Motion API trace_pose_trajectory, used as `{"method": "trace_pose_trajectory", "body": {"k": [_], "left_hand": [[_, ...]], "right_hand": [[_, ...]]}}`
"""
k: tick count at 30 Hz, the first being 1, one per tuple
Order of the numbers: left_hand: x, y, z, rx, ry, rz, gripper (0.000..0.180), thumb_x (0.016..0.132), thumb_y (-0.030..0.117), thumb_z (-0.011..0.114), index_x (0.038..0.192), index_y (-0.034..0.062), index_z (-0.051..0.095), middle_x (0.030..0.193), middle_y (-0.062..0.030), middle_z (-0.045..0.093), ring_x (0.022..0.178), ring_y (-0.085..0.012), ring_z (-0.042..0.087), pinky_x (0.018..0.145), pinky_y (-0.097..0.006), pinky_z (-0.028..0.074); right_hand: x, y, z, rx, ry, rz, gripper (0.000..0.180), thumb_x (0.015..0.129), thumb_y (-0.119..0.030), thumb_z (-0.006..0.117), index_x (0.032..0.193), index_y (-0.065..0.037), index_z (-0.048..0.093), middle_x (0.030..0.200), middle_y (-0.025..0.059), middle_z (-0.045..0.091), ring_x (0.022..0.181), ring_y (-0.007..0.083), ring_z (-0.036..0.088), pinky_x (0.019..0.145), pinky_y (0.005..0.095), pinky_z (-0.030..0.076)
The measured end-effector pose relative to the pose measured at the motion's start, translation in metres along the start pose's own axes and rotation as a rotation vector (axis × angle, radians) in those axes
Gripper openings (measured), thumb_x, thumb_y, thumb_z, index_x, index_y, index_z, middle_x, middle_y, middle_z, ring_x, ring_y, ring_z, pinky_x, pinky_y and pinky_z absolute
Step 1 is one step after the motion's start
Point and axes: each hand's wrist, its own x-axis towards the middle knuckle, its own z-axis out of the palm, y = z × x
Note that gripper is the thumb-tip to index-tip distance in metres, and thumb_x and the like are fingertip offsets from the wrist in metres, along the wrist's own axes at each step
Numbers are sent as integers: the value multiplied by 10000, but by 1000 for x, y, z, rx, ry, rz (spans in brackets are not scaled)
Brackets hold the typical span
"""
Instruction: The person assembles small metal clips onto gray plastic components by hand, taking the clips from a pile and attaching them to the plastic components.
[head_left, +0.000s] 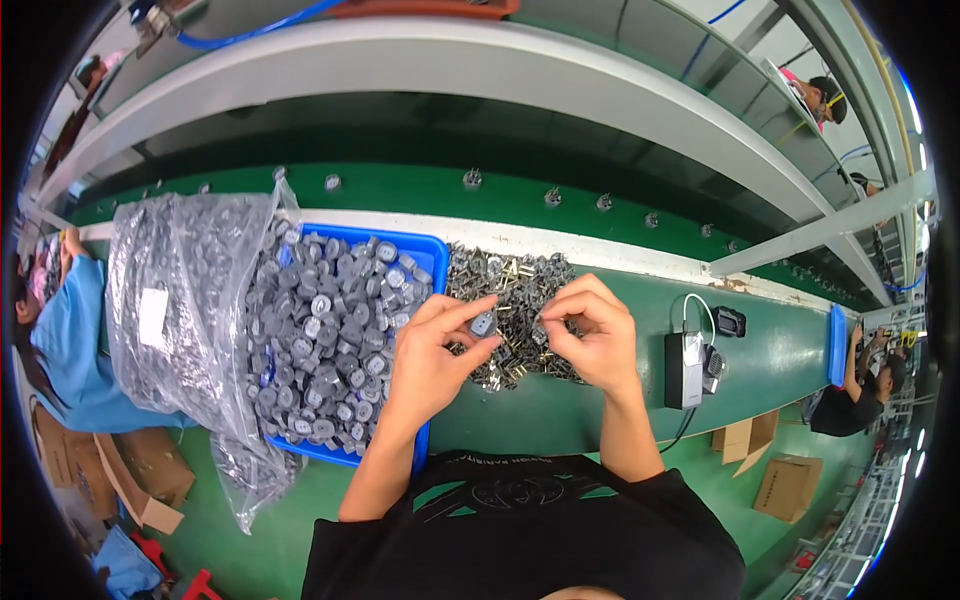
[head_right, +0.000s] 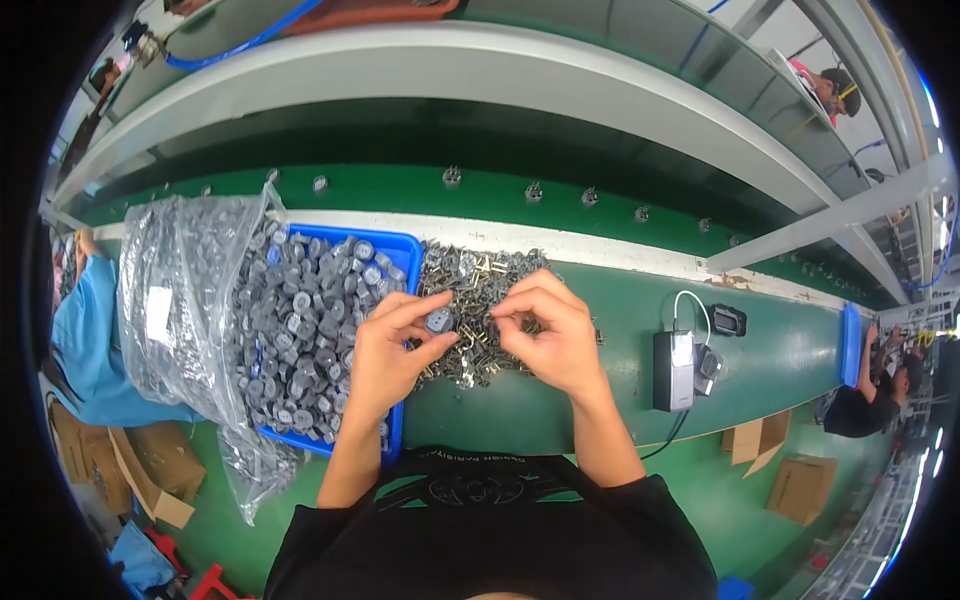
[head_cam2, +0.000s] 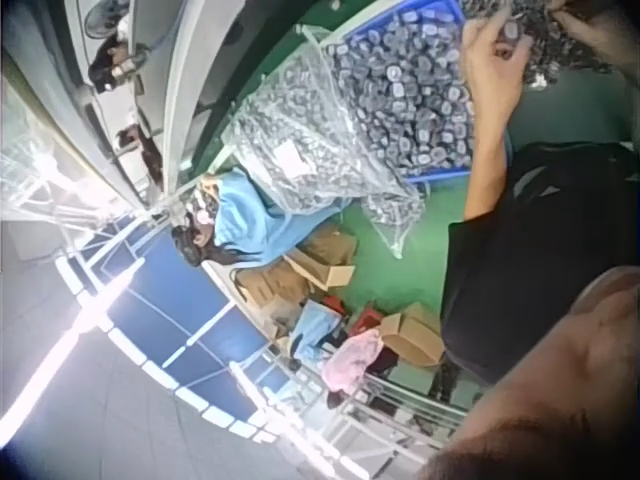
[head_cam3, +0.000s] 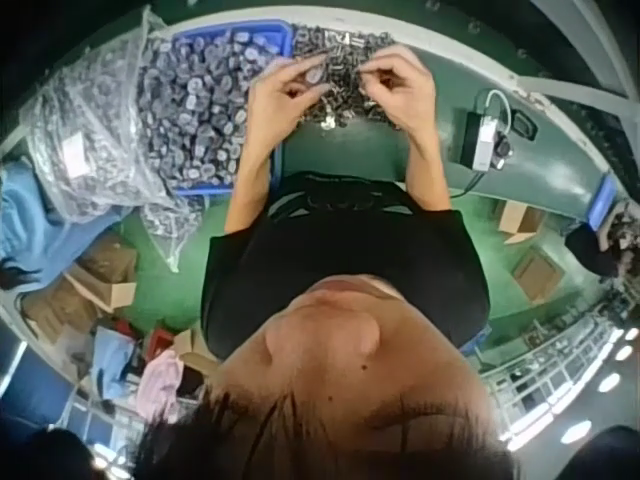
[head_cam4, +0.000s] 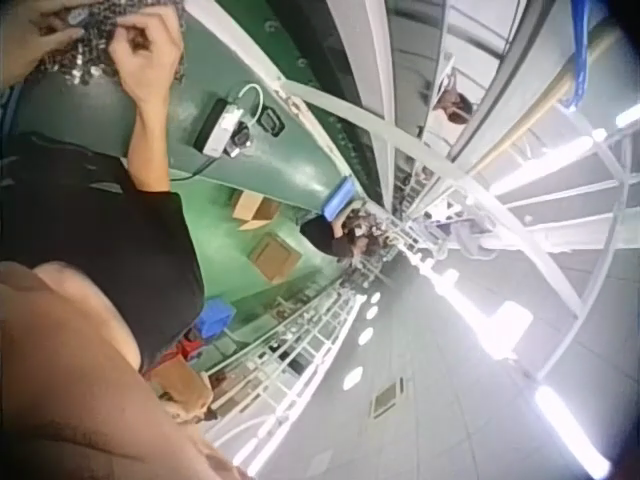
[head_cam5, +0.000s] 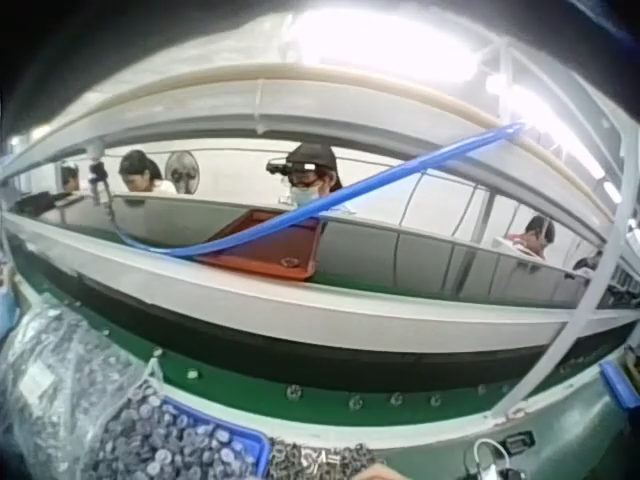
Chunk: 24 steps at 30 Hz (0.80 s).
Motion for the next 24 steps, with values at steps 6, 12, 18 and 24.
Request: {"method": "trace_pose_trajectory", "body": {"k": [6, 12, 18, 24], "left_hand": [[-9, -13, 7, -148, 143, 8, 370, 697, 38, 854, 1001, 28, 643, 889, -40, 586, 650, -56, 573, 540, -201, 482], [-9, -19, 12, -116, 151, 24, 425, 674, 66, 878, 961, 22, 568, 734, -33, 629, 602, -71, 588, 539, -216, 499], [-10, -25, 18, -156, 190, 87, 447, 670, -35, 840, 974, 9, 515, 823, -83, 638, 740, -101, 644, 585, -238, 531], [-8, -26, 25, -176, 173, 57, 416, 697, -71, 805, 954, 14, 489, 851, -72, 622, 770, -80, 628, 593, -225, 525]], "right_hand": [[1, -18, 19, -110, -93, -34, 232, 727, 103, 702, 933, -3, 687, 845, 67, 608, 700, 127, 605, 624, 248, 491], [-1, -25, 33, -100, -61, 37, 243, 751, 91, 719, 977, 6, 705, 875, 69, 635, 697, 112, 610, 616, 246, 493], [-2, -32, 42, -124, 50, -14, 211, 747, 73, 747, 943, 7, 703, 867, 84, 660, 702, 126, 637, 557, 234, 509], [-3, -22, 47, -251, 96, -171, 199, 712, 95, 768, 864, 5, 677, 861, 102, 666, 691, 143, 623, 519, 231, 501]]}}
